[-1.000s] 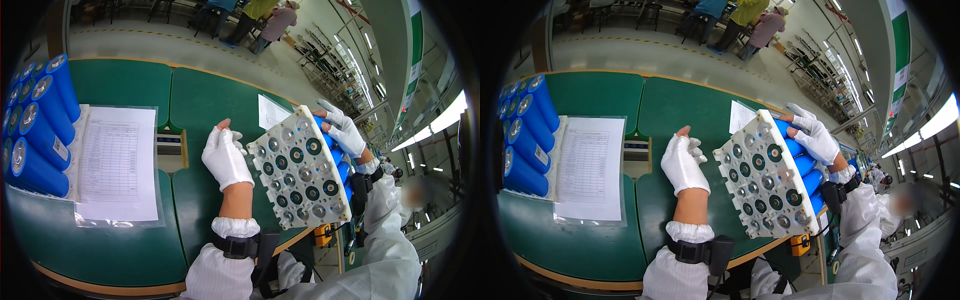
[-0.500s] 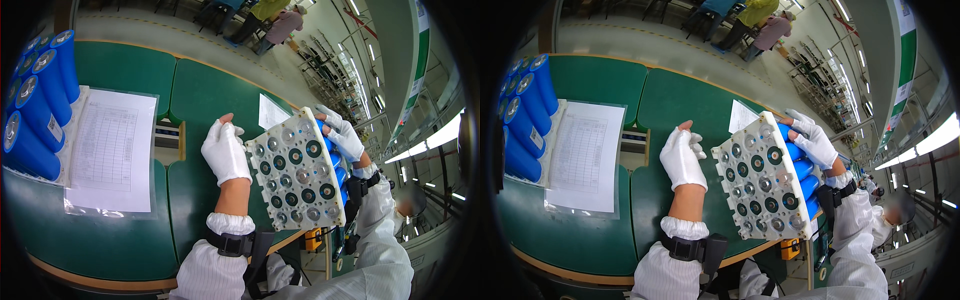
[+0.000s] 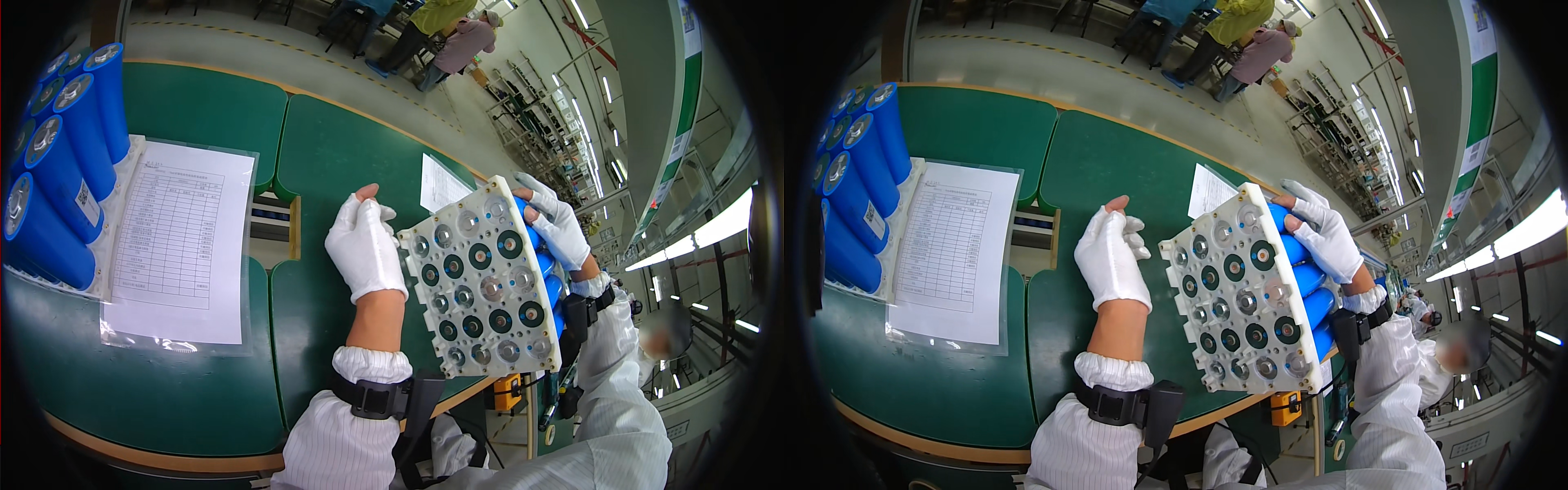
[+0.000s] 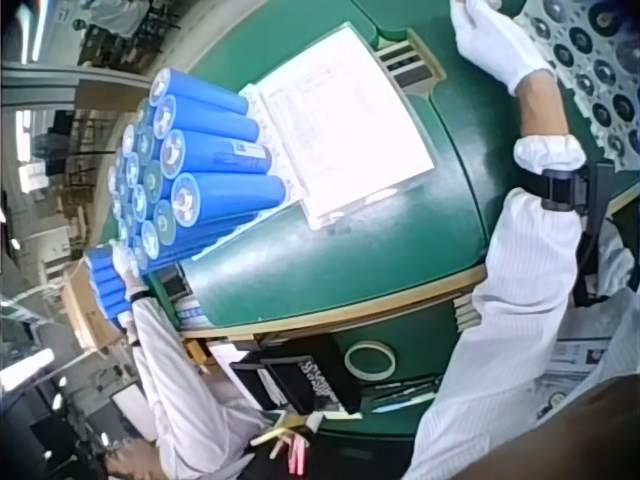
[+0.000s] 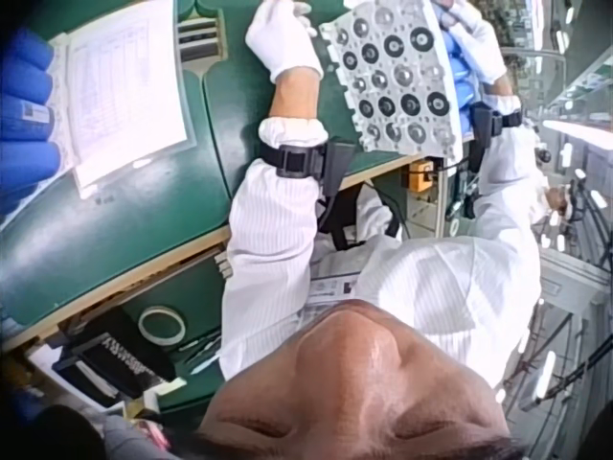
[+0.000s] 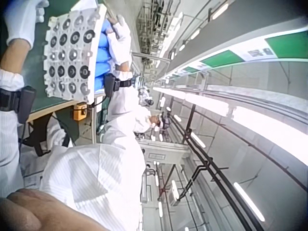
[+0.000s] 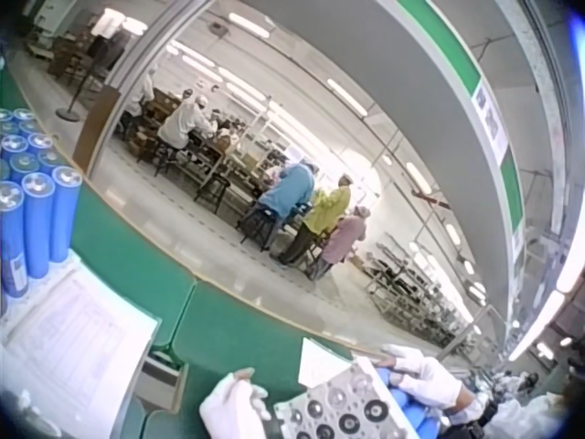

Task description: Assembling lithium-ion battery cells into plastic frames and using tools to secure or mark them.

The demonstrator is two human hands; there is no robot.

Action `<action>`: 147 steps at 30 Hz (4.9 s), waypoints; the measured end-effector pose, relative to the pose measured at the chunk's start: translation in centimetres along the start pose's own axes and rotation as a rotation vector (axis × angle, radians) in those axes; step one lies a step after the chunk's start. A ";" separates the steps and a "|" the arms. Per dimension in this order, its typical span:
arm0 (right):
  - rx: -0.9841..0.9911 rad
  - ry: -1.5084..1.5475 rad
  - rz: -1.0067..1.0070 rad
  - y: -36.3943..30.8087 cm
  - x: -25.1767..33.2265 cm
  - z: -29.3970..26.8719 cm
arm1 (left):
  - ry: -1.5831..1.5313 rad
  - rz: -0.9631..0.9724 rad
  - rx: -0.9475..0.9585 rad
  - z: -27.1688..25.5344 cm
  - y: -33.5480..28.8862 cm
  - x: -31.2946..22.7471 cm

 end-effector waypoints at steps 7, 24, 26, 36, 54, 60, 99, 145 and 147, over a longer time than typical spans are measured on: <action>-0.003 0.011 0.010 0.0 -0.3 0.1 | 0.014 0.010 -0.003 -0.1 0.2 0.2; -0.093 -0.012 0.051 -9.1 0.2 -1.7 | 0.052 0.043 -0.005 -0.4 0.5 0.1; -0.137 0.117 0.179 -10.1 -1.2 -0.8 | 0.051 0.038 -0.004 -0.2 0.3 0.0; -0.117 0.197 0.142 -9.5 -0.8 -0.1 | 0.069 0.044 0.024 -0.2 0.1 -0.4; -0.235 0.399 0.164 -9.6 -0.5 -0.1 | 0.151 0.125 0.054 -0.9 0.9 -1.4; -0.310 0.318 0.067 -9.5 -2.2 -1.1 | 0.509 0.307 0.259 0.8 -3.6 -1.8; -0.203 0.162 0.444 -24.5 -3.6 10.8 | 1.461 0.948 0.401 -2.0 -20.4 7.4; -0.434 1.101 0.364 -33.7 -15.3 0.8 | 1.024 0.690 0.486 -3.8 -17.1 -1.0; -0.464 0.851 0.333 -32.2 -15.3 1.0 | 1.051 0.693 0.501 -3.9 -16.6 -1.4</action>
Point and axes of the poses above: each hand's wrist, its own y-axis towards the middle knuckle, its own z-axis out of the palm, x = y × z, the point moved 4 cm from there along y, towards the middle knuckle
